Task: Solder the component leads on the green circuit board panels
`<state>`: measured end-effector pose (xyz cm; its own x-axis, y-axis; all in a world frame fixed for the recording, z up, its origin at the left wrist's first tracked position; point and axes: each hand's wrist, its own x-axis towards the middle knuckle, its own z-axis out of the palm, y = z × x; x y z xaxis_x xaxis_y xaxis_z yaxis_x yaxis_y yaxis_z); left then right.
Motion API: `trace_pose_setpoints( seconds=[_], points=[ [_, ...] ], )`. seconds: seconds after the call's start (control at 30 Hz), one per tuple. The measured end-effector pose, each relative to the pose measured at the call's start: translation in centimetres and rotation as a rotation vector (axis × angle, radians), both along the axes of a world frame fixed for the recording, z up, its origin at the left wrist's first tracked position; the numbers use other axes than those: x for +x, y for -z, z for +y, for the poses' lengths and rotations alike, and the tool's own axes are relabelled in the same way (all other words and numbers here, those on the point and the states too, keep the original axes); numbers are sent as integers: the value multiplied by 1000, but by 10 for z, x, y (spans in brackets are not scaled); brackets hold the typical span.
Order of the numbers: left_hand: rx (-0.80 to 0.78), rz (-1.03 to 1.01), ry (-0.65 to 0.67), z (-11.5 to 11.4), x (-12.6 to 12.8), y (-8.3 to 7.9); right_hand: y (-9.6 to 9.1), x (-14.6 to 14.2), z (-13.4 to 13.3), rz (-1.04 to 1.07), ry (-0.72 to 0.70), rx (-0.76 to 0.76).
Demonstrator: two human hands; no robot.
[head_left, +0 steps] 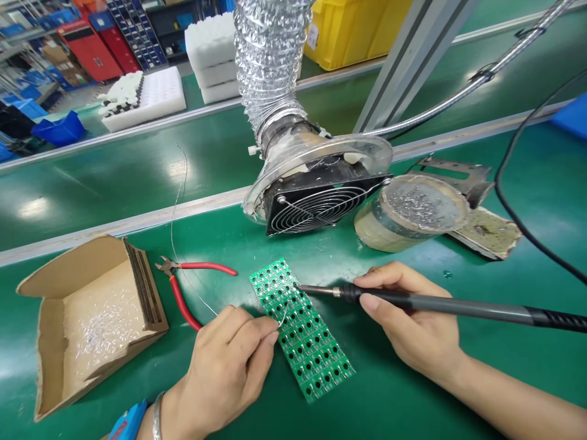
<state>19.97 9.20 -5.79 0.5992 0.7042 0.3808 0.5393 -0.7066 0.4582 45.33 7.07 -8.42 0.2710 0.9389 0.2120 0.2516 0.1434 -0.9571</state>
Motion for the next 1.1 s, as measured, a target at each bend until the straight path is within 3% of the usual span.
trace_pose_setpoints(
  seconds=[0.37, 0.77, 1.1],
  points=[
    [13, 27, 13, 6, 3, 4, -4, -1, 0, -47, -28, 6],
    [3, 7, -2, 6, 0, 3, 1, -3, -6, 55, -51, 41],
    [-2, 5, -1, 2, -5, 2, -1, -6, -4, -72, -91, -6]
  ],
)
